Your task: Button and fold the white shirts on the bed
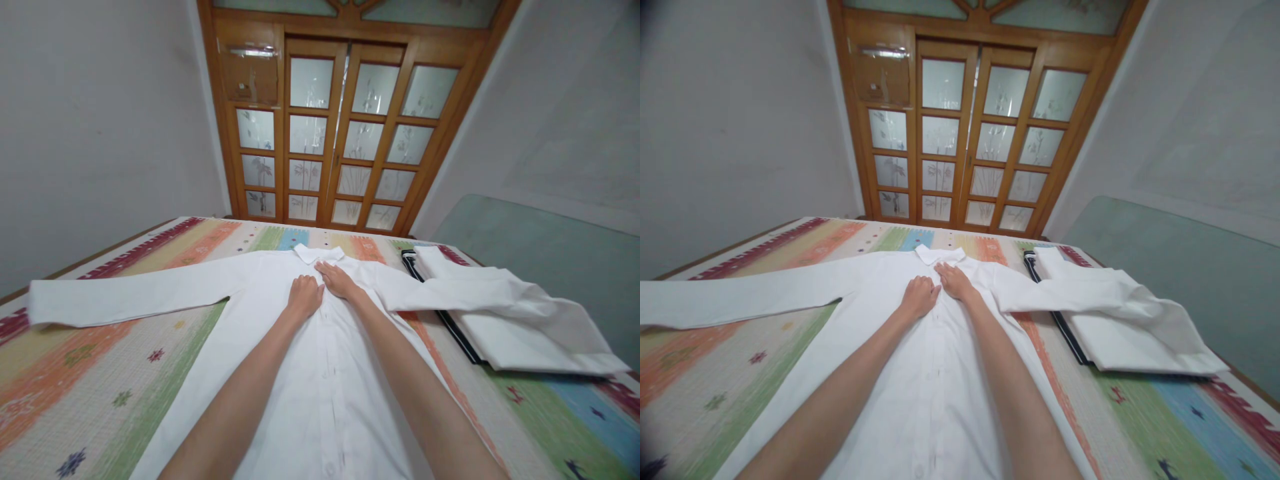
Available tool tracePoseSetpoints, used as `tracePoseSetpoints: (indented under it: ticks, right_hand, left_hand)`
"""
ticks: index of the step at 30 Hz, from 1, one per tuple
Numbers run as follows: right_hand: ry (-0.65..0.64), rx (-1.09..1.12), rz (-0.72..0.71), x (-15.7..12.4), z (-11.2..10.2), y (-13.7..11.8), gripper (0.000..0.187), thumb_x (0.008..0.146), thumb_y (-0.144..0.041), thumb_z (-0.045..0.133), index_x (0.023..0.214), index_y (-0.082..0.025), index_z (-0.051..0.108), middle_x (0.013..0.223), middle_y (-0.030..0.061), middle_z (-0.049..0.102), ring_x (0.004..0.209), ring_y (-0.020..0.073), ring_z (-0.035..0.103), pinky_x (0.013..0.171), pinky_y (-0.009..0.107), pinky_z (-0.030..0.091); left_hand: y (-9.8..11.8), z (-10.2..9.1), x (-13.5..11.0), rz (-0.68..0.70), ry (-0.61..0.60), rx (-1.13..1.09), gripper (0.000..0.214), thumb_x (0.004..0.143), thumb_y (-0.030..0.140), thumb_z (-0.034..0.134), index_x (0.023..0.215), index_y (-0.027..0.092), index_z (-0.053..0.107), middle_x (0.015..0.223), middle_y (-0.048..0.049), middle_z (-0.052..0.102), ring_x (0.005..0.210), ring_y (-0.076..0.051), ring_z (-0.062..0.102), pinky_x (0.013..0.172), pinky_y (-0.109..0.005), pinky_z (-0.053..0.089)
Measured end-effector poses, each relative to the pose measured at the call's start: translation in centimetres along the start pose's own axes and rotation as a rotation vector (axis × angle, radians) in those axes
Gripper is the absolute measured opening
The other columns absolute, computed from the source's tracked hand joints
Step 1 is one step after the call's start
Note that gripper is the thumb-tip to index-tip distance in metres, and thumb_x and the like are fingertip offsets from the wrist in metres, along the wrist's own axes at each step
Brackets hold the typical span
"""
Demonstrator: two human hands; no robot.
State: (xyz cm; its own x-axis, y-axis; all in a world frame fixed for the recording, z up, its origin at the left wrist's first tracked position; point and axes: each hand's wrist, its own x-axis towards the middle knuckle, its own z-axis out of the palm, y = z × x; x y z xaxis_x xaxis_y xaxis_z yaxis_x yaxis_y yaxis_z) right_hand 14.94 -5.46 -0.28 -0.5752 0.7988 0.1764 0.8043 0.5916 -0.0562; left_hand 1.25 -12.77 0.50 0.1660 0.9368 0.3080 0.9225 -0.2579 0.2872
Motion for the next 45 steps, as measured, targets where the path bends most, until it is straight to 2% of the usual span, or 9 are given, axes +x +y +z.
tracePoseSetpoints:
  ticks: [5,10,15,19,25,29,33,39,45]
  right_hand:
    - [-0.031,0.003,0.138,0.4,0.0,-0.4,0.055,0.093,-0.015,0.025,0.148,-0.013,0.028,0.152,0.0088,0.031,0.14,0.0197,0.027,0.113,0.041,0.025]
    - [0.001,-0.003,0.276,0.9,-0.1,-1.3,0.053,0.094,-0.018,0.026,0.147,-0.016,0.031,0.151,0.0079,0.034,0.141,0.0222,0.026,0.112,0.046,0.024]
    - [0.094,-0.011,0.2,0.7,-0.5,-1.5,0.047,0.093,-0.015,0.033,0.138,-0.016,0.046,0.137,0.0096,0.053,0.13,0.0198,0.041,0.106,0.032,0.033]
    - [0.109,-0.023,0.12,0.4,-1.0,-1.6,0.042,0.09,-0.013,0.038,0.125,-0.021,0.06,0.123,0.0072,0.063,0.122,0.0211,0.044,0.099,0.031,0.037]
    - [0.123,-0.017,0.092,0.2,-1.2,-1.8,0.044,0.089,-0.011,0.039,0.129,-0.017,0.056,0.108,0.0087,0.067,0.111,0.0231,0.048,0.095,0.03,0.038]
    - [0.221,-0.031,0.259,0.0,-1.1,-2.1,0.038,0.088,-0.014,0.041,0.122,-0.014,0.059,0.119,0.0126,0.061,0.114,0.0256,0.047,0.095,0.034,0.038]
    - [0.171,-0.055,0.413,-0.1,-0.9,-2.4,0.035,0.091,-0.022,0.037,0.116,-0.012,0.06,0.122,0.016,0.058,0.114,0.0278,0.048,0.094,0.038,0.04]
    - [0.03,-0.034,0.331,-1.4,-0.7,-1.2,0.049,0.097,-0.03,0.028,0.14,-0.011,0.042,0.148,0.0138,0.038,0.136,0.0246,0.032,0.109,0.039,0.025]
    - [-0.075,-0.028,0.554,-3.5,-1.1,0.5,0.068,0.097,-0.049,0.019,0.149,-0.005,0.025,0.156,0.0144,0.019,0.143,0.0286,0.015,0.114,0.045,0.012]
  left_hand:
    - [0.2,-0.2,-0.3,0.004,0.001,0.062,0.024,0.093,0.03,0.041,0.092,0.015,0.06,0.098,-0.0134,0.066,0.104,-0.026,0.055,0.089,-0.039,0.039]
    - [0.2,-0.4,-0.7,0.024,0.046,0.032,0.016,0.091,0.025,0.045,0.094,0.015,0.057,0.099,-0.0126,0.065,0.102,-0.025,0.056,0.087,-0.038,0.04]
    - [0.1,-0.4,-0.7,0.031,0.053,-0.005,0.011,0.089,0.023,0.047,0.09,0.017,0.057,0.096,-0.011,0.065,0.1,-0.024,0.056,0.087,-0.037,0.041]
    - [0.0,-0.4,-0.5,0.041,0.043,-0.024,0.012,0.088,0.021,0.047,0.089,0.016,0.058,0.094,-0.0107,0.065,0.098,-0.023,0.057,0.086,-0.036,0.042]
    - [-0.2,-0.4,-0.5,0.049,0.039,-0.044,0.01,0.086,0.019,0.049,0.088,0.016,0.058,0.09,-0.0085,0.066,0.093,-0.022,0.058,0.084,-0.034,0.043]
    - [-0.1,-0.3,-0.5,0.025,0.051,-0.042,0.01,0.086,0.02,0.049,0.084,0.017,0.059,0.087,-0.0083,0.066,0.094,-0.023,0.058,0.085,-0.036,0.043]
    - [-0.1,-0.5,-0.5,-0.006,0.076,-0.012,0.011,0.086,0.024,0.05,0.085,0.017,0.059,0.094,-0.0105,0.064,0.102,-0.025,0.054,0.088,-0.038,0.041]
    - [-0.2,-0.6,-0.8,-0.028,0.054,0.012,0.028,0.091,0.033,0.042,0.109,0.018,0.058,0.123,-0.0131,0.059,0.117,-0.028,0.048,0.098,-0.045,0.034]
    - [-2.4,-0.8,-0.8,-0.138,-0.12,0.042,0.052,0.094,0.045,0.028,0.139,0.024,0.043,0.152,-0.008,0.034,0.142,-0.03,0.024,0.113,-0.054,0.015]
